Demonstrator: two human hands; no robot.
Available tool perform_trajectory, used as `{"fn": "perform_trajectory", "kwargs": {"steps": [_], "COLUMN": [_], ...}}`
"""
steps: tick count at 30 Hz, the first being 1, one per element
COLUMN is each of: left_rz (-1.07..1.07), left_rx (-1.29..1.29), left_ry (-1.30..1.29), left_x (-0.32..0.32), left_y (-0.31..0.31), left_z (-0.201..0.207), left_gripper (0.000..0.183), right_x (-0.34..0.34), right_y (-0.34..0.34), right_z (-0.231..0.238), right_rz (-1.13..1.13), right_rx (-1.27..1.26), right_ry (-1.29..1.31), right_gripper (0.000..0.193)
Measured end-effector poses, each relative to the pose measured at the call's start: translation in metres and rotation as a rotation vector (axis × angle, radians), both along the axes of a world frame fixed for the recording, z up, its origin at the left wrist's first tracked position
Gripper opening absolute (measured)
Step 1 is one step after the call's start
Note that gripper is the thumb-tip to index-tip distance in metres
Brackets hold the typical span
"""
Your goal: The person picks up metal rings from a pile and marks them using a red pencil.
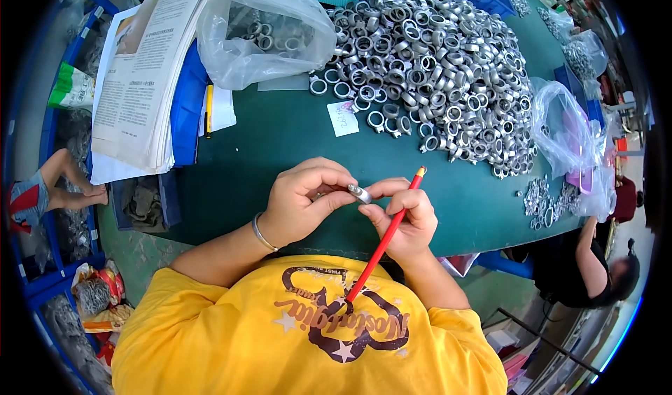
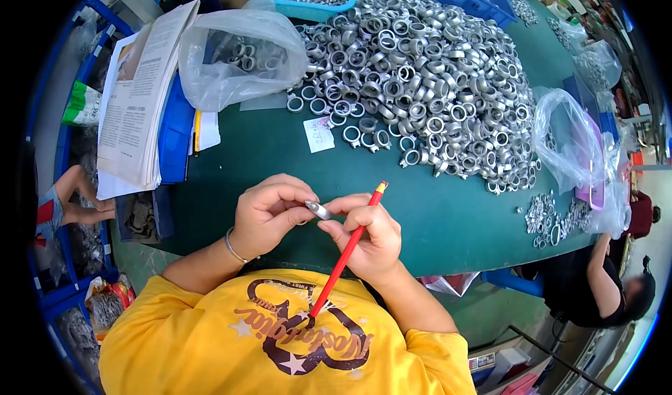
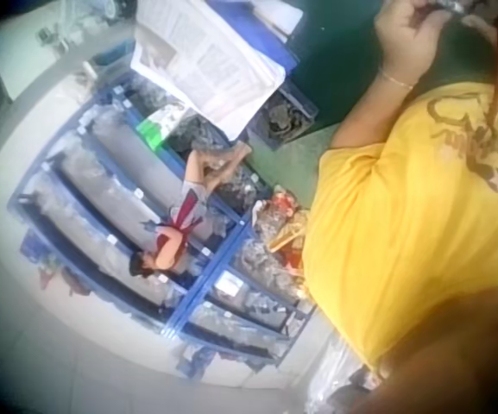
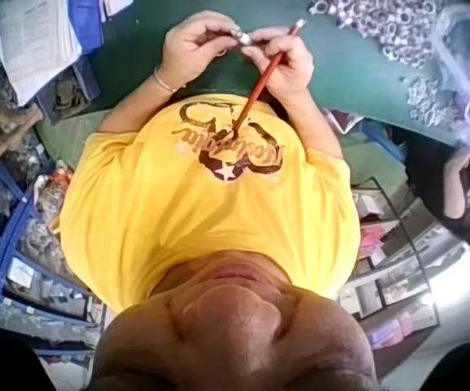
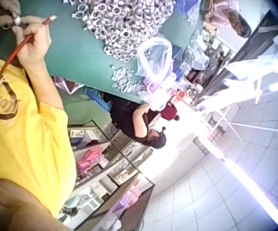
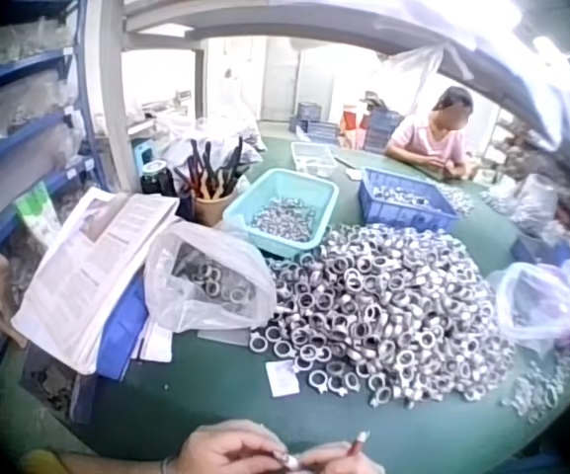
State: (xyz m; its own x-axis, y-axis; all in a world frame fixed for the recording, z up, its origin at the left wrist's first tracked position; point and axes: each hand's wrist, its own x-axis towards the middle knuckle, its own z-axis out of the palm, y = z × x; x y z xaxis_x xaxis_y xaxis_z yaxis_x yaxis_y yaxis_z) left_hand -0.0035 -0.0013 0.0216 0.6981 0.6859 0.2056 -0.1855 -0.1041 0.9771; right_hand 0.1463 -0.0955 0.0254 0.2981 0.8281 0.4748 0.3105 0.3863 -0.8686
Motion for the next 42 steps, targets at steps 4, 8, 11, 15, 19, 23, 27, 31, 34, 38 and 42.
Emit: {"fn": "perform_trajectory", "kwargs": {"steps": [4,8,11,15,19,23,27,31,34,38,42], "left_rz": [0.077,0.135,0.148,0.149,0.149,0.155,0.149,0.151,0.11,0.037,0.027], "left_rx": [0.284,0.43,0.465,0.483,0.515,0.561,0.689,0.69,0.333,0.239,0.274], "left_ry": [0.08,0.11,0.101,0.094,0.08,0.043,0.062,0.054,0.093,0.139,0.114], "left_x": [0.002,0.003,0.004,0.004,0.005,0.006,0.003,0.003,0.006,0.004,0.005], "left_y": [0.002,0.002,0.002,0.002,0.002,0.003,0.003,0.002,-0.002,0.001,0.0], "left_z": [0.006,0.008,0.008,0.008,0.007,0.008,0.007,0.006,0.011,0.011,0.01], "left_gripper": [0.016,0.017,0.018,0.019,0.02,0.02,0.024,0.026,0.028,0.023,0.02], "right_x": [-0.002,0.0,0.001,0.002,0.003,0.004,0.005,0.005,0.004,0.003,0.004], "right_y": [0.0,0.001,0.001,0.002,0.001,0.001,0.003,0.003,0.0,-0.003,-0.003], "right_z": [0.0,0.0,-0.001,-0.001,-0.002,-0.003,-0.003,-0.003,-0.006,-0.01,-0.012], "right_rz": [-0.031,-0.022,-0.025,-0.025,-0.02,-0.014,-0.011,0.006,0.018,0.071,0.099], "right_rx": [-0.005,-0.006,-0.02,-0.032,-0.043,-0.044,-0.023,-0.02,-0.022,-0.071,-0.089], "right_ry": [0.043,0.011,0.019,0.017,0.036,0.032,0.024,0.044,0.16,0.481,0.509], "right_gripper": [0.034,0.034,0.034,0.033,0.032,0.032,0.032,0.031,0.03,0.029,0.029]}}
